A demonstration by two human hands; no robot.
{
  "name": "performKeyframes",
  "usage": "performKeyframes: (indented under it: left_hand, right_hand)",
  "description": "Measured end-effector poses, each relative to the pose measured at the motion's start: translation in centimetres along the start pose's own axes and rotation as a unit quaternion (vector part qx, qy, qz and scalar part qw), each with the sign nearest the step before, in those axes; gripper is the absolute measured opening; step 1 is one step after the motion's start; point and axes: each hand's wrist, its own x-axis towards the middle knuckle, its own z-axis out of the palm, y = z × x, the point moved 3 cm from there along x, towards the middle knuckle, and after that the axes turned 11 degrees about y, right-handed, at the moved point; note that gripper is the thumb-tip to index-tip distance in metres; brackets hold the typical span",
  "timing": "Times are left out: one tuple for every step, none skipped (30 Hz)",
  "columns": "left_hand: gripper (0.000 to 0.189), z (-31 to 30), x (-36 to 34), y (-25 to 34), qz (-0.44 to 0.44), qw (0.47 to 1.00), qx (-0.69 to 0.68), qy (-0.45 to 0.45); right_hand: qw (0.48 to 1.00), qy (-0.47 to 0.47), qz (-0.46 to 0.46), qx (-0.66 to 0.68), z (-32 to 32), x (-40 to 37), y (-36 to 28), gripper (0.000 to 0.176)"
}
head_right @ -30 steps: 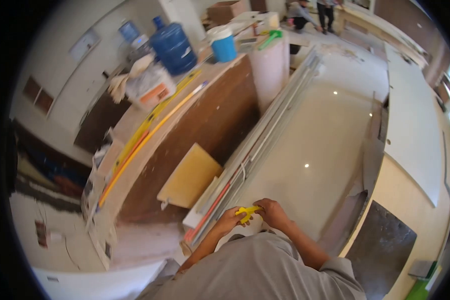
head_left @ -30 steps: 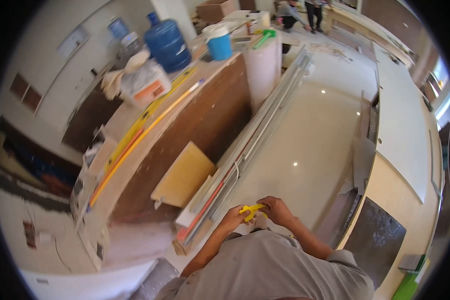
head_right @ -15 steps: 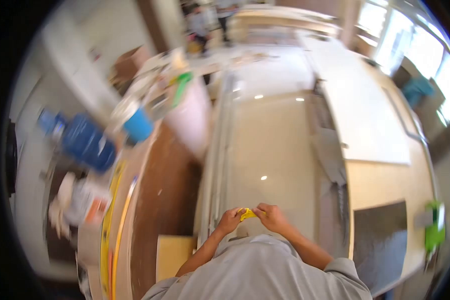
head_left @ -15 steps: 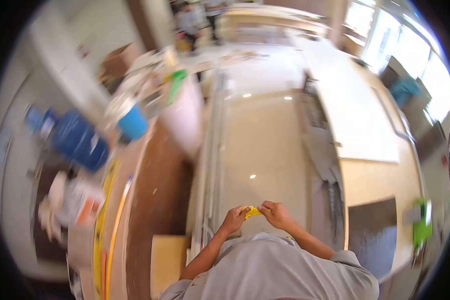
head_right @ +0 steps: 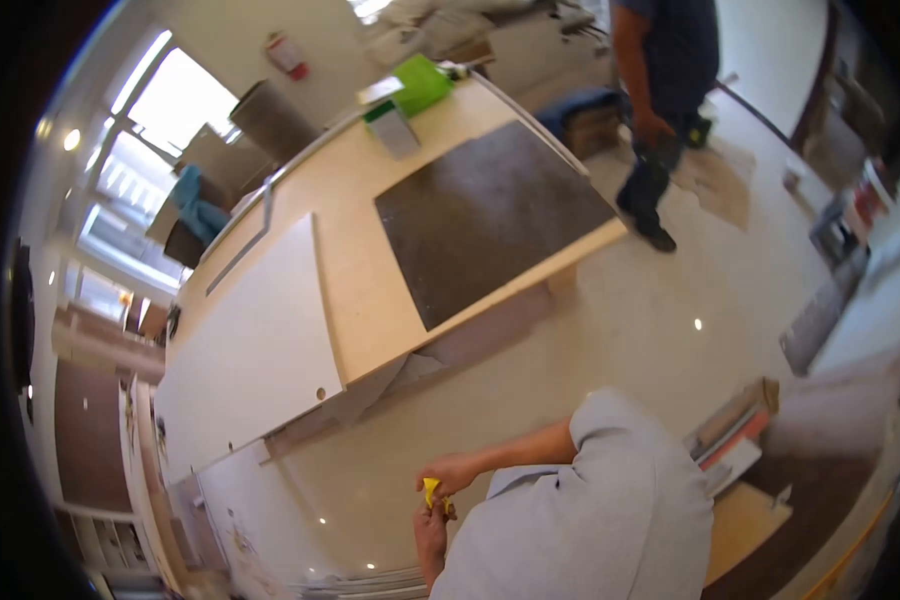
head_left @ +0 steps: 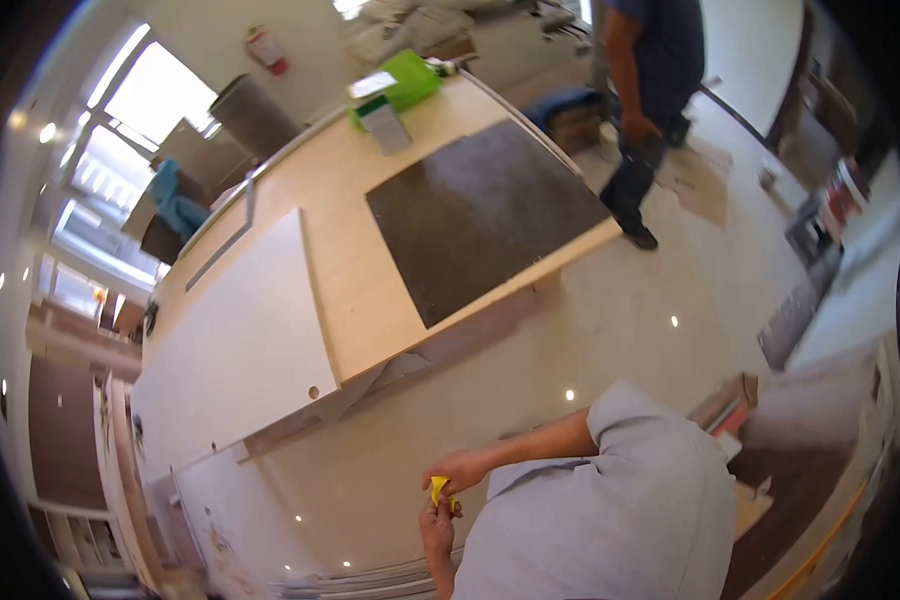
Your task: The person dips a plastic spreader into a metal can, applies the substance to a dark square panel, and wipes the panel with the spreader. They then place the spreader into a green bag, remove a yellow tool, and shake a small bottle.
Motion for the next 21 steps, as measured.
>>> performKeyframes:
  left_hand:
    - [0.029,-0.3,0.4,0.3,-0.008,1.0,0.012,-0.006]
    - [0.029,-0.8,0.9,0.3,-0.011,0.998,0.057,-0.012]
    - [0.029,-1.4,1.6,0.5,-0.009,0.995,0.097,-0.019]
    - [0.029,-1.5,2.6,0.9,0.002,0.991,0.132,-0.024]
    - [0.028,-1.5,3.6,1.2,0.003,0.987,0.16,-0.033]
    - [0.028,-1.4,4.6,1.8,0.005,0.981,0.189,-0.038]
    - [0.028,-1.7,5.5,2.4,0.007,0.974,0.223,-0.043]
    - [0.028,-2.2,6.5,2.8,0.015,0.968,0.243,-0.063]
    - [0.028,-2.3,7.3,3.2,0.024,0.962,0.261,-0.081]
    - [0.028,-2.2,8.2,3.8,0.039,0.957,0.271,-0.097]
    - [0.028,-2.5,9.2,4.0,0.071,0.951,0.274,-0.121]
    - [0.028,-3.0,10.2,3.6,0.103,0.946,0.274,-0.142]
    - [0.028,-3.7,11.2,3.1,0.135,0.939,0.272,-0.162]
    - [0.028,-4.2,12.1,2.7,0.147,0.948,0.231,-0.16]
    - [0.029,-5.2,12.1,2.3,0.152,0.956,0.195,-0.159]
    - [0.029,-6.1,12.3,1.8,0.156,0.962,0.159,-0.161]
    - [0.029,-6.8,11.9,2.3,0.161,0.962,0.148,-0.163]
    - [0.029,-8.0,11.2,3.2,0.162,0.962,0.144,-0.164]
    - [0.029,-9.9,10.9,3.6,0.162,0.962,0.143,-0.166]
    - [0.028,-11.9,11.7,2.7,0.174,0.958,0.153,-0.168]
    - [0.028,-13.7,13.0,1.3,0.185,0.955,0.157,-0.169]
  right_hand:
    - [1.0,-0.005,0.024,0.006,0.2,0.3,0.7,0.04]
    - [0.998,-0.015,0.052,0.011,0.6,0.1,1.3,0.04]
    - [0.998,-0.002,0.061,-0.004,0.8,-0.1,1.0,0.036]
    - [0.997,0.011,0.065,-0.026,0.7,0.0,0.8,0.033]
    - [0.996,0.024,0.067,-0.049,0.5,0.2,0.7,0.031]
    - [0.994,0.032,0.104,-0.021,-0.3,0.3,1.4,0.029]
    - [0.99,0.042,0.137,0.01,-0.8,0.4,2.2,0.028]
    - [0.983,0.055,0.167,0.043,-0.7,0.8,2.8,0.027]
    - [0.982,0.074,0.162,0.062,0.1,1.0,3.3,0.027]
    - [0.981,0.09,0.154,0.07,0.6,1.2,3.7,0.027]
    - [0.981,0.103,0.146,0.069,0.5,1.5,4.0,0.027]
    - [0.97,0.13,0.184,0.093,0.2,1.6,3.3,0.027]
    - [0.956,0.157,0.221,0.117,0.6,1.8,2.5,0.027]
    - [0.938,0.187,0.255,0.14,0.6,2.2,1.9,0.027]
    - [0.943,0.204,0.228,0.132,1.1,3.1,1.9,0.027]
    - [0.946,0.219,0.202,0.125,1.8,4.0,2.0,0.028]
    - [0.948,0.234,0.175,0.123,2.9,4.8,2.1,0.028]
    - [0.954,0.246,0.138,0.1,4.5,6.0,2.5,0.027]
    - [0.957,0.259,0.102,0.079,6.0,7.2,2.8,0.027]
    - [0.959,0.27,0.067,0.053,7.3,8.5,3.2,0.026]
    - [0.941,0.336,0.032,-0.003,9.4,9.9,3.7,0.028]
